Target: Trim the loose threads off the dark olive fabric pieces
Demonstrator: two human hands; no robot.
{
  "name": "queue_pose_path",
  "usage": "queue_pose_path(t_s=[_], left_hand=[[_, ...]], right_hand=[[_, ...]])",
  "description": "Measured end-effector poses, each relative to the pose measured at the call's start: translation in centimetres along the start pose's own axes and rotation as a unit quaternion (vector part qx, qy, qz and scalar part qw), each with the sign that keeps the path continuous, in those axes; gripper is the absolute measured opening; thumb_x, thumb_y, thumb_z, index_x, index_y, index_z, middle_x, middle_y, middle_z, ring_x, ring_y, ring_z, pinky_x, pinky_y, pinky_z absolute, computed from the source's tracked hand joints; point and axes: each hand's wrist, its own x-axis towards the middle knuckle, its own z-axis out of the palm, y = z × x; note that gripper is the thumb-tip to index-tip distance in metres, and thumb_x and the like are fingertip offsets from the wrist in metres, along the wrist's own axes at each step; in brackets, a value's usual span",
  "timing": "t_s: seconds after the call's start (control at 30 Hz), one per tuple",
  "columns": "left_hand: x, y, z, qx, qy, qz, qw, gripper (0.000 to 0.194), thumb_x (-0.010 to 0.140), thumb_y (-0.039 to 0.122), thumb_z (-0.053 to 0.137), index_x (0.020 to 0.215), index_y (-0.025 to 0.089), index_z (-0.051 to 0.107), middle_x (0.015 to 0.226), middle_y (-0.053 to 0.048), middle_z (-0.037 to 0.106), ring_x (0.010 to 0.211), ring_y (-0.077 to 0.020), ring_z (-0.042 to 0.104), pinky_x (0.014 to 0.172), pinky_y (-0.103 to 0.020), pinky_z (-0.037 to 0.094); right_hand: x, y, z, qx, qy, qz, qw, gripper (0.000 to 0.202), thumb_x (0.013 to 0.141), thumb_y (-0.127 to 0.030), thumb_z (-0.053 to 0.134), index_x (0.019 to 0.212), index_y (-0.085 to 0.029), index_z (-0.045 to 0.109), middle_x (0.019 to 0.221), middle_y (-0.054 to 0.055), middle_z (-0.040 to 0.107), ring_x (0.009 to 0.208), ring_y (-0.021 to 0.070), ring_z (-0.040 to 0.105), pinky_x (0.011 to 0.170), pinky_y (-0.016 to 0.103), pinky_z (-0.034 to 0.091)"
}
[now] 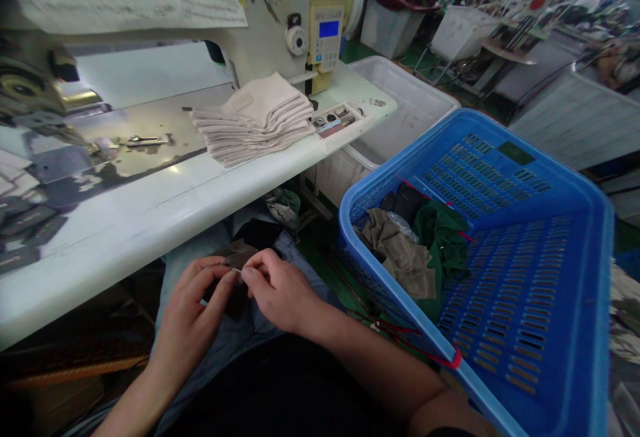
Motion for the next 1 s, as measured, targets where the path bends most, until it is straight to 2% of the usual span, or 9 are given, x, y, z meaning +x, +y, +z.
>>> queue_pose_path(t_s=[0.17, 0.37, 0.63, 0.77, 1.0], left_hand=[[-0.1, 0.0, 0.2, 0.002, -0.009, -0.002, 1.0, 0.024, 0.095, 0.034, 0.054, 0.081, 0.02, 0.067, 0.095, -0.006, 0.062, 0.09, -0.0206, 0.062, 0.08, -0.032, 0.05], [-0.2, 0.1, 0.3, 0.011, -0.014, 0.0, 1.0, 0.024, 0.094, 0.034, 0.054, 0.081, 0.02, 0.067, 0.094, -0.007, 0.062, 0.089, -0.0212, 0.062, 0.079, -0.033, 0.05], [-0.2, 0.2, 0.3, 0.056, -0.004, 0.051, 0.997, 0.021, 0.096, 0.03, 0.052, 0.086, 0.018, 0.066, 0.096, -0.007, 0.062, 0.088, -0.0214, 0.062, 0.078, -0.034, 0.05], [-0.4, 0.0, 0.5, 0.079, -0.009, 0.065, 0.995, 0.02, 0.097, 0.03, 0.051, 0.088, 0.019, 0.066, 0.097, -0.008, 0.062, 0.089, -0.0224, 0.063, 0.079, -0.036, 0.05], [-0.3, 0.2, 0.4, 0.041, -0.025, 0.023, 0.999, 0.022, 0.096, 0.033, 0.051, 0.086, 0.02, 0.066, 0.097, -0.008, 0.062, 0.09, -0.0217, 0.062, 0.08, -0.036, 0.051]], right_hand=[[0.2, 0.2, -0.3, 0.047, -0.003, 0.005, 0.999, 0.014, 0.099, -0.031, 0.051, 0.091, -0.02, 0.054, 0.069, -0.003, 0.06, 0.066, 0.0138, 0.059, 0.067, 0.026, 0.045], [0.2, -0.2, -0.6, 0.048, -0.007, 0.032, 0.998, 0.012, 0.096, -0.029, 0.052, 0.088, -0.02, 0.055, 0.067, -0.003, 0.061, 0.065, 0.0138, 0.06, 0.065, 0.026, 0.045], [0.6, 0.1, -0.2, 0.092, 0.015, 0.054, 0.994, 0.011, 0.09, -0.028, 0.059, 0.084, -0.02, 0.055, 0.066, -0.004, 0.058, 0.062, 0.0126, 0.059, 0.061, 0.024, 0.046], [0.6, 0.5, -0.2, 0.06, 0.038, 0.069, 0.995, 0.012, 0.087, -0.029, 0.064, 0.084, -0.02, 0.057, 0.067, -0.004, 0.059, 0.061, 0.0124, 0.058, 0.059, 0.024, 0.045], [0.4, 0.6, -0.2, 0.025, 0.066, 0.063, 0.996, 0.013, 0.085, -0.029, 0.068, 0.087, -0.02, 0.059, 0.071, -0.003, 0.063, 0.064, 0.0121, 0.059, 0.06, 0.023, 0.045]])
